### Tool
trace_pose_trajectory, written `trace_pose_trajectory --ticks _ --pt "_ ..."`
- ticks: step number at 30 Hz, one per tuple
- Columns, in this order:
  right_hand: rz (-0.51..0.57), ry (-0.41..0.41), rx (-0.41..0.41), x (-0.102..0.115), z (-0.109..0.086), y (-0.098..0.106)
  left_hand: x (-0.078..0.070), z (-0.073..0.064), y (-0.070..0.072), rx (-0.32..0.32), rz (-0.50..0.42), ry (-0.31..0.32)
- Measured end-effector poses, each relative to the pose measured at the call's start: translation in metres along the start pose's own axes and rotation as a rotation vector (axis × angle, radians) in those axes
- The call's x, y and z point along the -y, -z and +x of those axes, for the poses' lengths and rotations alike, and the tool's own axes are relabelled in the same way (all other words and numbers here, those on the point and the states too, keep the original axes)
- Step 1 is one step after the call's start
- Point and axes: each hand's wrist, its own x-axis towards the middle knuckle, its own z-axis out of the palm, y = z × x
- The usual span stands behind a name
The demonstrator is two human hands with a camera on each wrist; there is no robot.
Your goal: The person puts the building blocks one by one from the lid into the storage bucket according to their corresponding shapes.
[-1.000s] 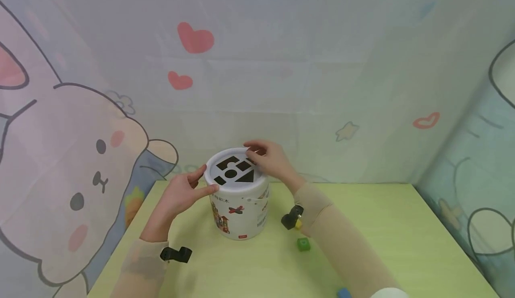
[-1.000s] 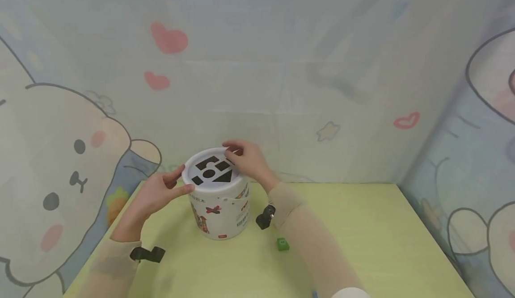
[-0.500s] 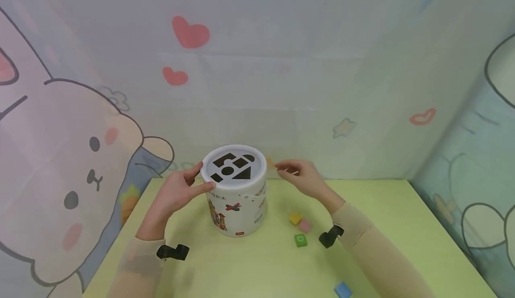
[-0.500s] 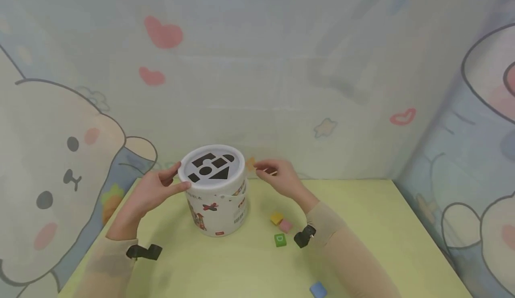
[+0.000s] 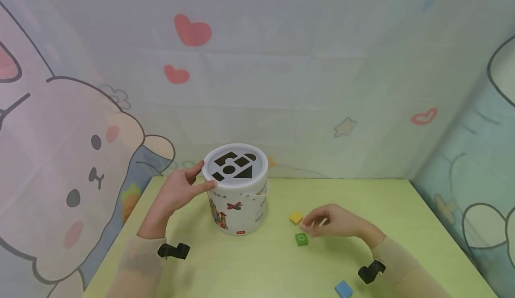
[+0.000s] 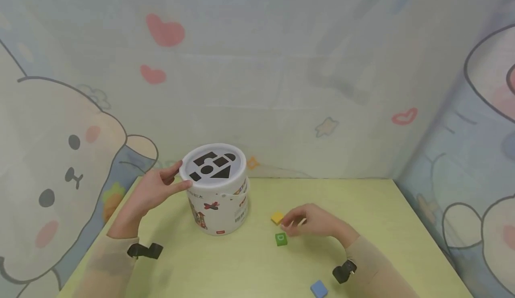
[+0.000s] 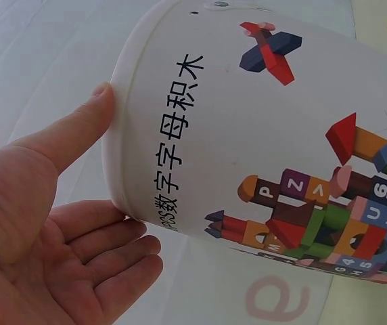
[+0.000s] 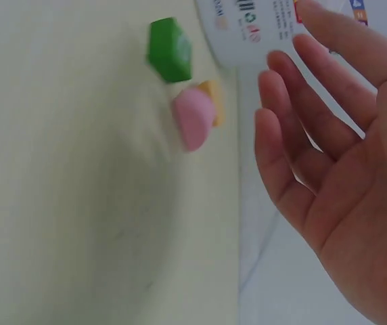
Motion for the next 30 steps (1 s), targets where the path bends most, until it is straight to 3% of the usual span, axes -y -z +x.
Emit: trace_pose_trajectory --ticks 6,14,23,30 --pt "0.117 -0.030 0.095 -0.023 -0.043 -0.006 0.001 -0.001 0.000 0.007 -0.002 0.010" --pt "0.234 -0.046 0.159 -0.035 -0.079 -0.019 0.001 0.000 0.001 0.004 0.001 -0.003" --pt "0.310 -0.064 0.259 -0.038 -0.095 -0.026 0.001 -0.002 -0.001 -0.002 0.002 0.003" --pt "0.271 -0.084 0.261 -0.043 -0.098 -0.031 0.001 -0.001 0.000 0.001 0.003 -0.010"
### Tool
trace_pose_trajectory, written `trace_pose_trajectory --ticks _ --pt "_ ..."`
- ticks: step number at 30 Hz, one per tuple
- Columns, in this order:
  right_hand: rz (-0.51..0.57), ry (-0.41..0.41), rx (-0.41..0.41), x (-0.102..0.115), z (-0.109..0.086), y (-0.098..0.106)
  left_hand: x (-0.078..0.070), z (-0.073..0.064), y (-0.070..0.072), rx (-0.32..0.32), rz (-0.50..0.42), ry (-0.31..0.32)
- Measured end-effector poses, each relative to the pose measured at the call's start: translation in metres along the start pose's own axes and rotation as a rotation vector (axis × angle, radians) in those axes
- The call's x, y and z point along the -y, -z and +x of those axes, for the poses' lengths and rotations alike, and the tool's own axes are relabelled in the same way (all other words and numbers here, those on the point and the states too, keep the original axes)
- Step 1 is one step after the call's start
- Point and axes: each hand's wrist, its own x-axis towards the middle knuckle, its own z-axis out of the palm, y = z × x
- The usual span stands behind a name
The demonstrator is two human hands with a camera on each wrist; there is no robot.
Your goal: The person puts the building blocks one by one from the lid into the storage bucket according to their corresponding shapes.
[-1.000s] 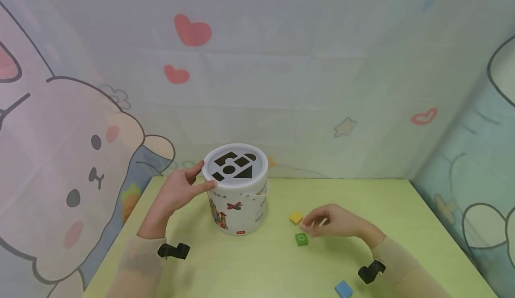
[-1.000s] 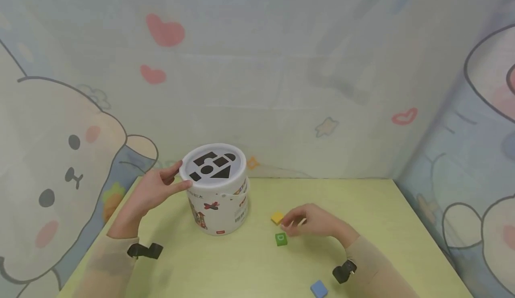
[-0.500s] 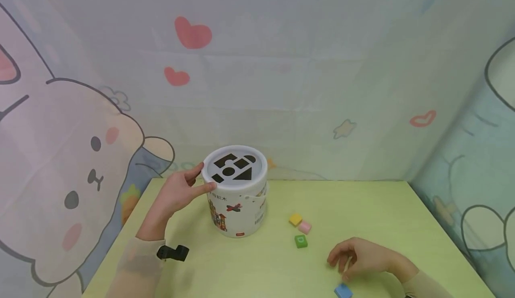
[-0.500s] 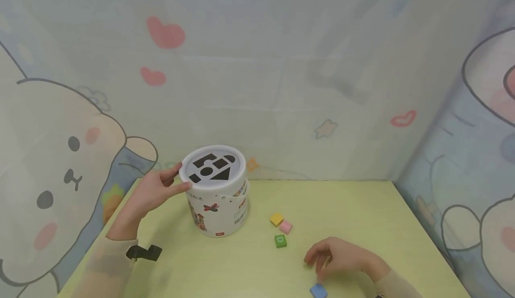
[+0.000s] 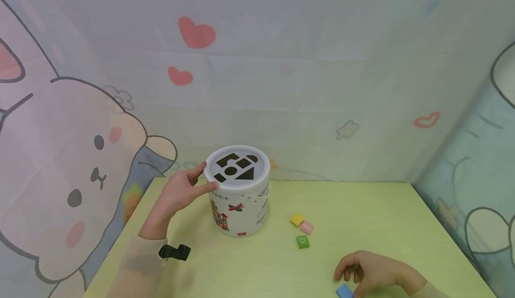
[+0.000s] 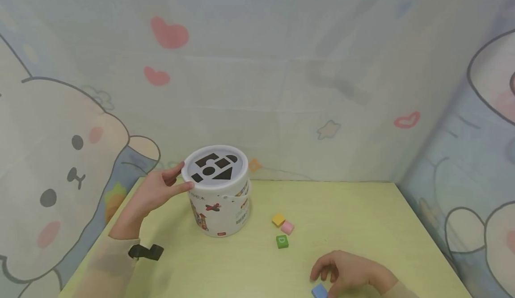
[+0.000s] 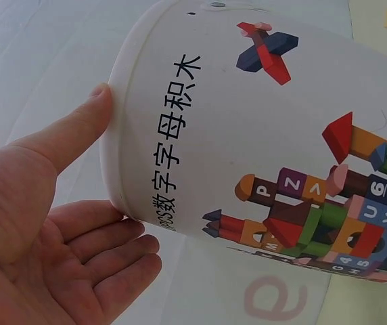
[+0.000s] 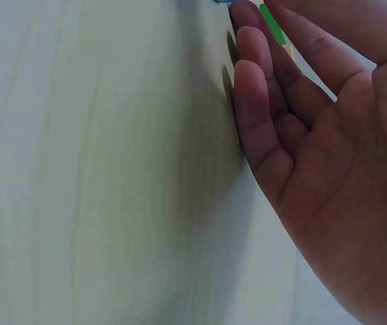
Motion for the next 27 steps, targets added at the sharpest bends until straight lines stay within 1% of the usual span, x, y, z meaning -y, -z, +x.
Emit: trace_pose_trajectory --ticks 5,11,17,20,24,27 --pt "-0.044 0.033 -0.016 -0.0015 0.0006 -0.0019 0.0016 0.0005 0.0014 -0.002 0.002 0.001" --pt "-0.089 0.085 -0.015 0.0006 0.0014 -0.0034 0.0031 0.0001 0.0016 -0.003 -0.010 0.005" --pt "-0.073 0.135 0.012 0.0031 0.0026 -0.0044 0.0026 0.0008 0.0005 -0.003 -0.018 -0.005" --pt "-0.068 0.146 0.023 0.0041 0.0020 -0.0046 0.0018 0.0007 0.0005 -0.004 -0.024 -0.004" --pt "-0.093 0.156 0.016 0.0048 0.0016 -0.0042 0.0011 0.0001 0.0003 -0.006 -0.023 -0.006" --pt "-0.102 0.129 0.001 0.0050 0.0015 -0.0034 0.0009 -0.0002 0.0001 -0.005 -0.025 -0.009"
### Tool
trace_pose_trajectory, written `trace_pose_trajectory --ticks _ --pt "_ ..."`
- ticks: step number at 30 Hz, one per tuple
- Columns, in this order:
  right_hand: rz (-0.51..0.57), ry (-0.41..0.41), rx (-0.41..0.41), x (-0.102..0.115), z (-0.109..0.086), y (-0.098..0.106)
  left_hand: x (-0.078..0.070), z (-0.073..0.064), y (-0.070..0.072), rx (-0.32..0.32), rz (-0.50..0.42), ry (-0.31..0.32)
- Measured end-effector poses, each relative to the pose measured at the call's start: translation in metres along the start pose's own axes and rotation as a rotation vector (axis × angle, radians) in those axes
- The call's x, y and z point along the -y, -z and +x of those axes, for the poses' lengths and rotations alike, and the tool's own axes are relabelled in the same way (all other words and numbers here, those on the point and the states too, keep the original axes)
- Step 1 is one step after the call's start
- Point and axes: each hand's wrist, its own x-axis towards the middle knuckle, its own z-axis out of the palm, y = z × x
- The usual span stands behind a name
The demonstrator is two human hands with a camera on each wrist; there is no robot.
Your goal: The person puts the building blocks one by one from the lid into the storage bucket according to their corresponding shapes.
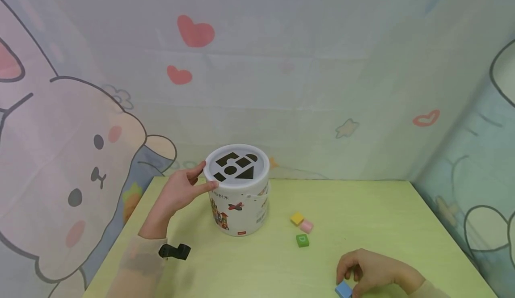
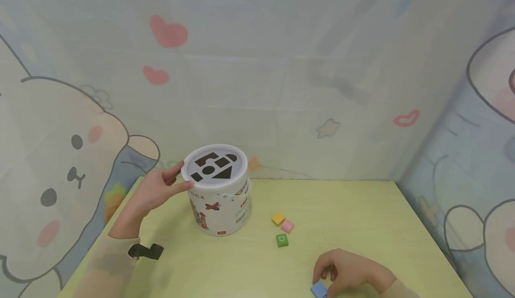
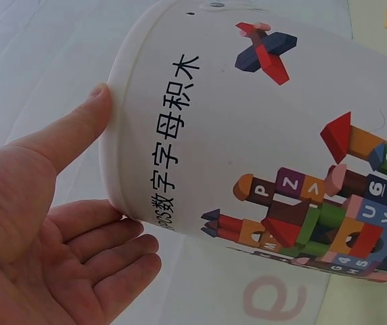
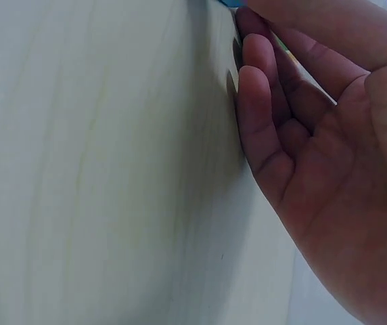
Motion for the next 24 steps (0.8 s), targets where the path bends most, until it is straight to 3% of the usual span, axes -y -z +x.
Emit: trace_pose_trajectory --ticks 7,24 --pt "0.014 -0.113 -0.052 -0.001 0.002 0.004 0.000 -0.001 0.000 0.003 0.002 0.013" --pt "0.041 -0.101 -0.167 0.008 0.017 0.029 -0.001 -0.001 0.000 -0.004 -0.009 0.012"
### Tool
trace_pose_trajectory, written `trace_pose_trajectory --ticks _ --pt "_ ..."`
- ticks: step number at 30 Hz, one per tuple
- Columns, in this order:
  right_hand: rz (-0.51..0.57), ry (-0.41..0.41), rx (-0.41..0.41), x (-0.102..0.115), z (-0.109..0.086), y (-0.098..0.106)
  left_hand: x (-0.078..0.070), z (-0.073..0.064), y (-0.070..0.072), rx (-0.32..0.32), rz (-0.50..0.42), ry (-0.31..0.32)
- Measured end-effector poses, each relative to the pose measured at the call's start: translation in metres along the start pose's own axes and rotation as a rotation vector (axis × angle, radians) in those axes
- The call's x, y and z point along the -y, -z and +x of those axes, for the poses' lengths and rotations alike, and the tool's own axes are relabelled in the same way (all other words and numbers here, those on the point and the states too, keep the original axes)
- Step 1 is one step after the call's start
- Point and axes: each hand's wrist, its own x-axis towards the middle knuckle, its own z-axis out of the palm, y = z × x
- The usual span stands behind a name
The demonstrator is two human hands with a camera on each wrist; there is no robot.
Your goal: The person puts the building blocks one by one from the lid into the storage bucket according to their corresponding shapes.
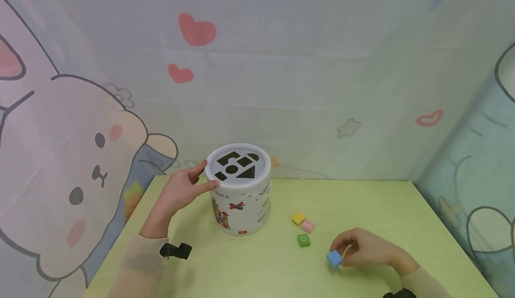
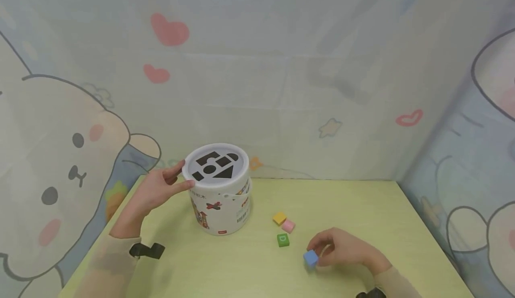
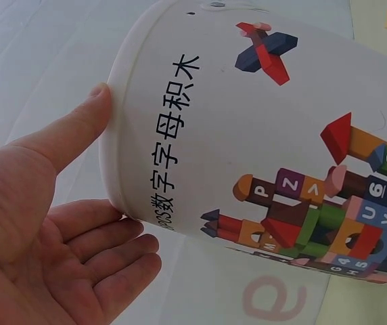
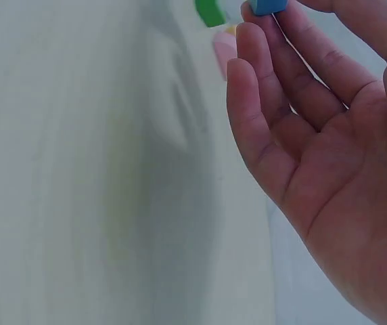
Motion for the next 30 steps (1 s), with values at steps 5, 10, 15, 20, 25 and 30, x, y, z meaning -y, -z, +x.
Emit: trace_pose_trajectory --ticks 5,10,15,20,25,30 --pt "0.035 0.034 -0.021 0.009 0.004 0.007 -0.002 0.001 -0.001 0.004 0.004 -0.002" --pt "0.034 0.128 -0.070 0.018 0.012 0.014 -0.001 0.001 -0.002 0.012 0.014 0.004" --pt "0.008 0.220 -0.151 0.031 0.027 0.016 -0.001 0.002 0.000 0.012 0.032 0.004" --pt "0.024 0.267 -0.204 0.046 0.043 0.014 -0.002 0.004 0.001 0.009 0.055 -0.004" --pt "0.063 0.257 -0.238 0.061 0.058 0.010 -0.003 0.004 0.002 0.009 0.070 0.007" --pt "0.085 0.233 -0.270 0.073 0.074 0.007 -0.002 0.003 0.002 0.012 0.076 0.014"
